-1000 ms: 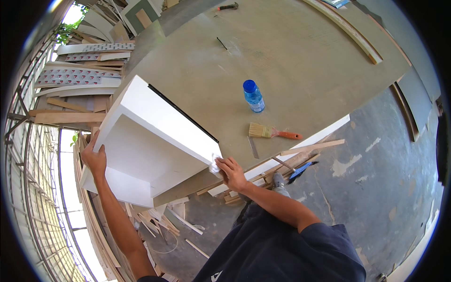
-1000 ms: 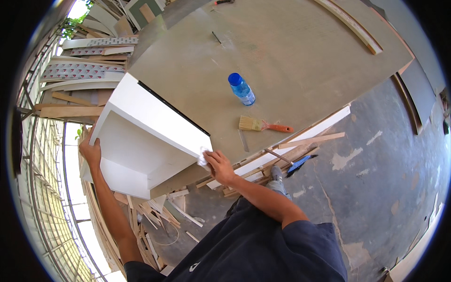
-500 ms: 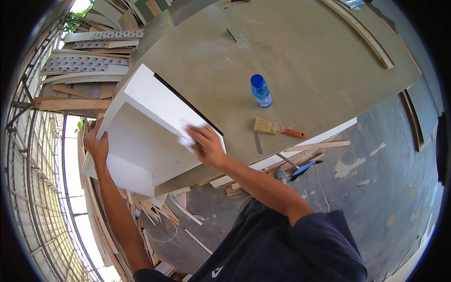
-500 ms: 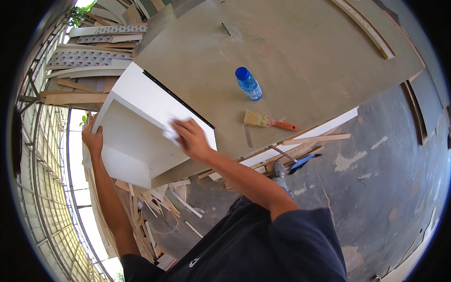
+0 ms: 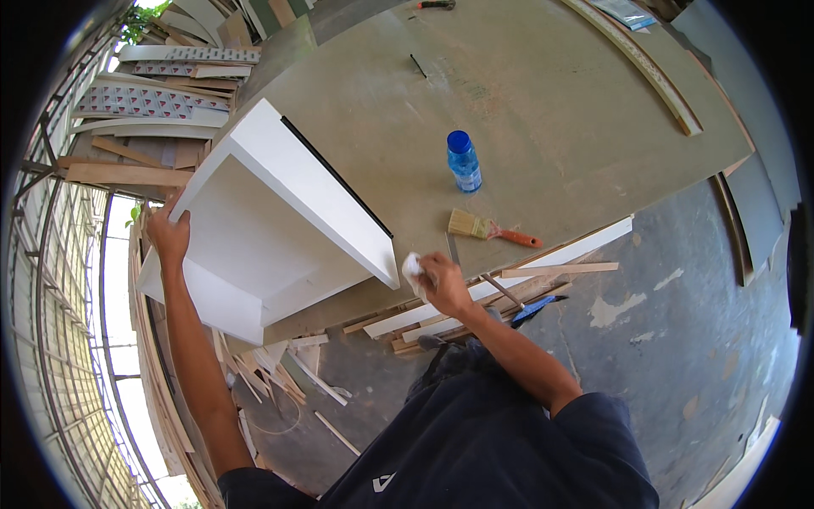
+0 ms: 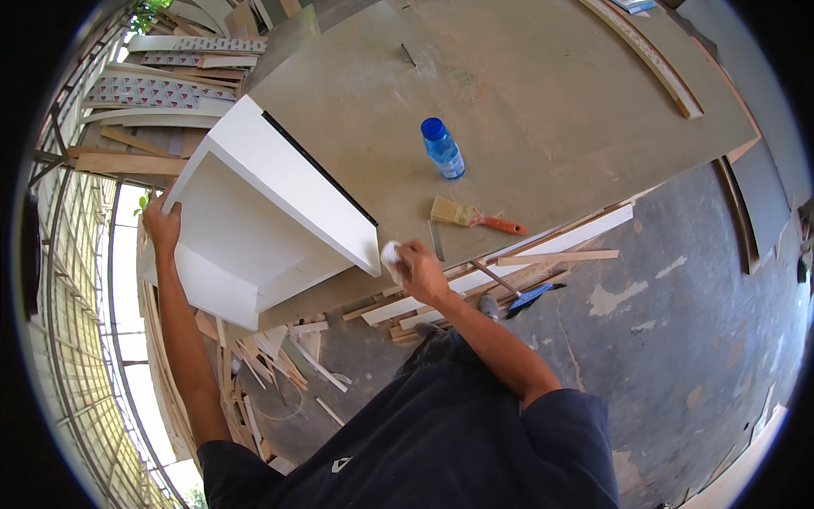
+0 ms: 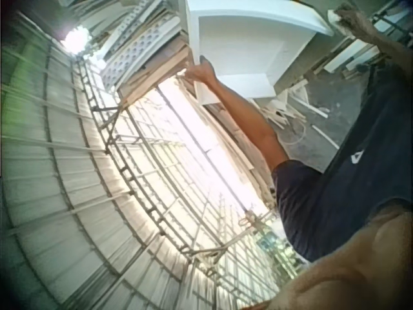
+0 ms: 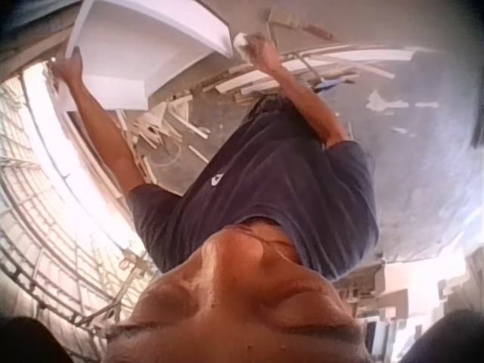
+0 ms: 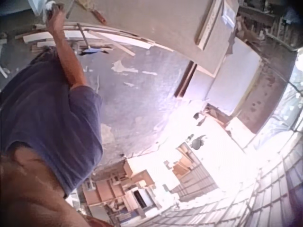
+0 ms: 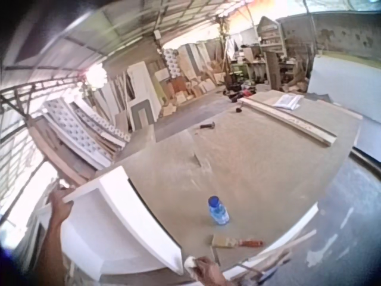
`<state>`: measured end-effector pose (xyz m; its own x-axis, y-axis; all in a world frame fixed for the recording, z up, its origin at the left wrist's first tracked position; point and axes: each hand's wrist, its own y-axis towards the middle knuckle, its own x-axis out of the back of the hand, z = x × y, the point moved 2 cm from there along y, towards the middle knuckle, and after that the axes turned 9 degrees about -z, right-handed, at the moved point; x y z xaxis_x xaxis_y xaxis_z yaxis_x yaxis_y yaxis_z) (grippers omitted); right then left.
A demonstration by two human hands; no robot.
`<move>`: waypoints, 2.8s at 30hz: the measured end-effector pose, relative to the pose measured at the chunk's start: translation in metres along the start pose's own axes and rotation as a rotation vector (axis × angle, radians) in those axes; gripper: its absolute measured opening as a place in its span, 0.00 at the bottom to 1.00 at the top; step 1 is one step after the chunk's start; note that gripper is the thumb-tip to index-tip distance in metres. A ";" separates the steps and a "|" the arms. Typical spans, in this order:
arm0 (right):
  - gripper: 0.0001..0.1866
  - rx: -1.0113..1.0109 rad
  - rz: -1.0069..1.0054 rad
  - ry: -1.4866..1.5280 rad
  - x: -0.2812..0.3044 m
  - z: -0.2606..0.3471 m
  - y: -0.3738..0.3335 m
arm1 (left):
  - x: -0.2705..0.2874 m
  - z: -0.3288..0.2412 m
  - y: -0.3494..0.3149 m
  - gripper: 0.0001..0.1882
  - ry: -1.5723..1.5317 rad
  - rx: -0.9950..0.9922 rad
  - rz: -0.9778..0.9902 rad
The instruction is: The person cleans the interior and exterior surfaces of a small white wooden cabinet using a cloth dampened with liquid from a bottle.
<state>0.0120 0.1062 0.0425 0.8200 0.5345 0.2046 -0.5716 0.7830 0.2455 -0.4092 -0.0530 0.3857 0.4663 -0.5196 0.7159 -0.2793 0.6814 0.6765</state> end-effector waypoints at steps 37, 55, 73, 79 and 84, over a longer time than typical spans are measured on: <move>0.21 1.113 -0.085 -0.741 -0.009 0.284 0.114 | -0.020 -0.047 0.017 0.14 -0.098 0.121 -0.044; 0.11 1.050 0.867 -1.303 -0.047 0.095 0.077 | -0.034 -0.048 0.032 0.05 -0.312 0.076 -0.040; 0.21 1.079 0.789 -1.943 -0.074 0.133 0.092 | -0.033 -0.056 0.029 0.06 -0.403 0.071 -0.055; 0.10 1.126 0.016 -1.592 -0.101 0.275 0.216 | -0.031 -0.050 0.027 0.06 -0.360 0.103 -0.211; 0.14 1.359 -0.066 -1.867 -0.088 0.233 0.258 | -0.006 -0.064 0.019 0.06 -0.345 0.056 -0.148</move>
<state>-0.2146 0.1871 0.3084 0.3729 -0.8710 0.3198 -0.8887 -0.2362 0.3930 -0.3636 -0.0035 0.3829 0.1973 -0.7601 0.6191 -0.2795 0.5617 0.7787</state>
